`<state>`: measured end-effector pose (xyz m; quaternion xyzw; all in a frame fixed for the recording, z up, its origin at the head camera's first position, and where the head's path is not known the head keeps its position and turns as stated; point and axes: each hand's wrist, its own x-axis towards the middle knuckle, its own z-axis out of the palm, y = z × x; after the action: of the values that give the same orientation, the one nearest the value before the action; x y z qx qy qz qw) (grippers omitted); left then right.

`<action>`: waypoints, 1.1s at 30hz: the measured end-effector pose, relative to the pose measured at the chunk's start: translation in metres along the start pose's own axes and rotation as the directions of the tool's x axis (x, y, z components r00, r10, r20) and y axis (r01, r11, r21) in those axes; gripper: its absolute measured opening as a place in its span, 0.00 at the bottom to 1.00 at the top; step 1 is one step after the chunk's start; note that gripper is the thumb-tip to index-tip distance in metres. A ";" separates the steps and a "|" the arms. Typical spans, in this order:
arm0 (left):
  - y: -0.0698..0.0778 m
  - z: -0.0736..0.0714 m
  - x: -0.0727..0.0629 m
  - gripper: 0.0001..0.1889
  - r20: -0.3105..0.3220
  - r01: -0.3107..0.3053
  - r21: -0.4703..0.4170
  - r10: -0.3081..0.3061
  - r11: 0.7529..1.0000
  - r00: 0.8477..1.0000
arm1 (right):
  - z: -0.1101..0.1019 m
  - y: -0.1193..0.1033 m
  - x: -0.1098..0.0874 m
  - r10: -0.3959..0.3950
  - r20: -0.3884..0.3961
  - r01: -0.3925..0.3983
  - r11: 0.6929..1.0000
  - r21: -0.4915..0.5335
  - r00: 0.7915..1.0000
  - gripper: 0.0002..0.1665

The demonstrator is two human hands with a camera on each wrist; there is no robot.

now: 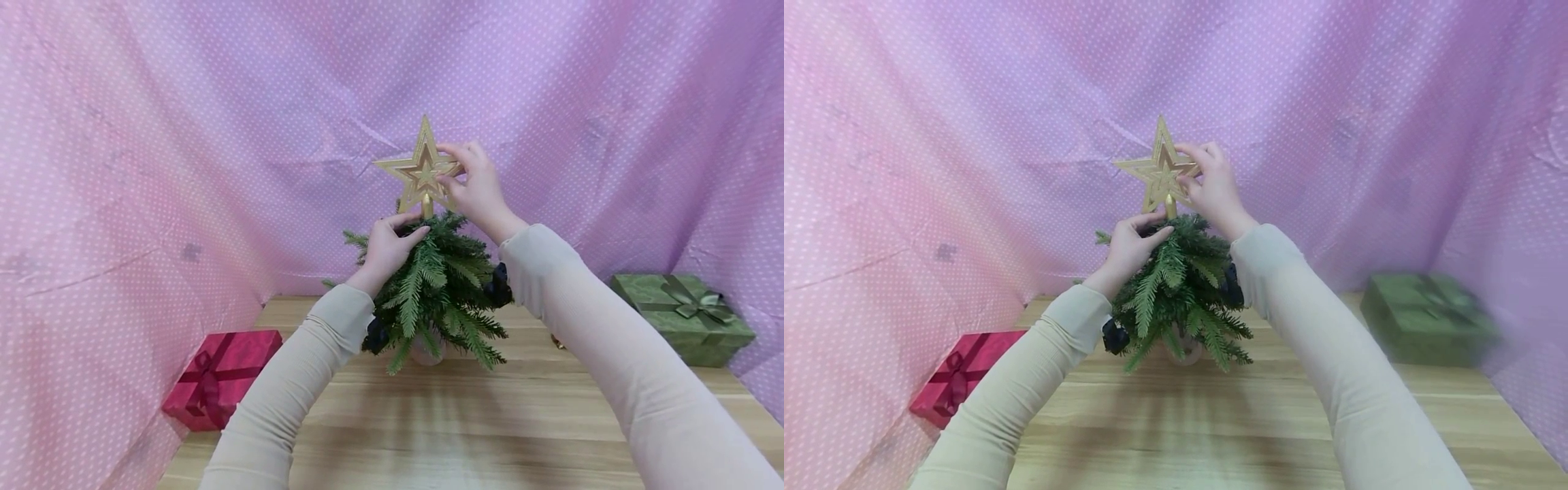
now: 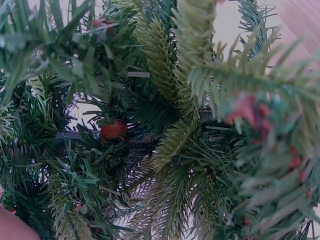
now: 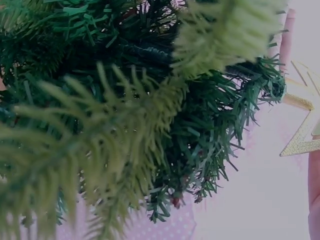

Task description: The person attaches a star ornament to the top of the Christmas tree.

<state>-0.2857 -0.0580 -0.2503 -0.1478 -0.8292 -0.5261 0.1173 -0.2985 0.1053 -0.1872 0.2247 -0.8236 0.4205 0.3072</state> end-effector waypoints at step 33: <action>0.002 -0.021 -0.001 0.19 0.127 -0.054 0.136 0.037 0.989 0.991 | -0.012 -0.008 -0.001 0.023 0.109 -0.016 0.998 -0.063 0.994 0.30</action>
<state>-0.2833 -0.0763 -0.2398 -0.1906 -0.8659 -0.4541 0.0875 -0.2893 0.1114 -0.1780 0.2296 -0.8540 0.3848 0.2644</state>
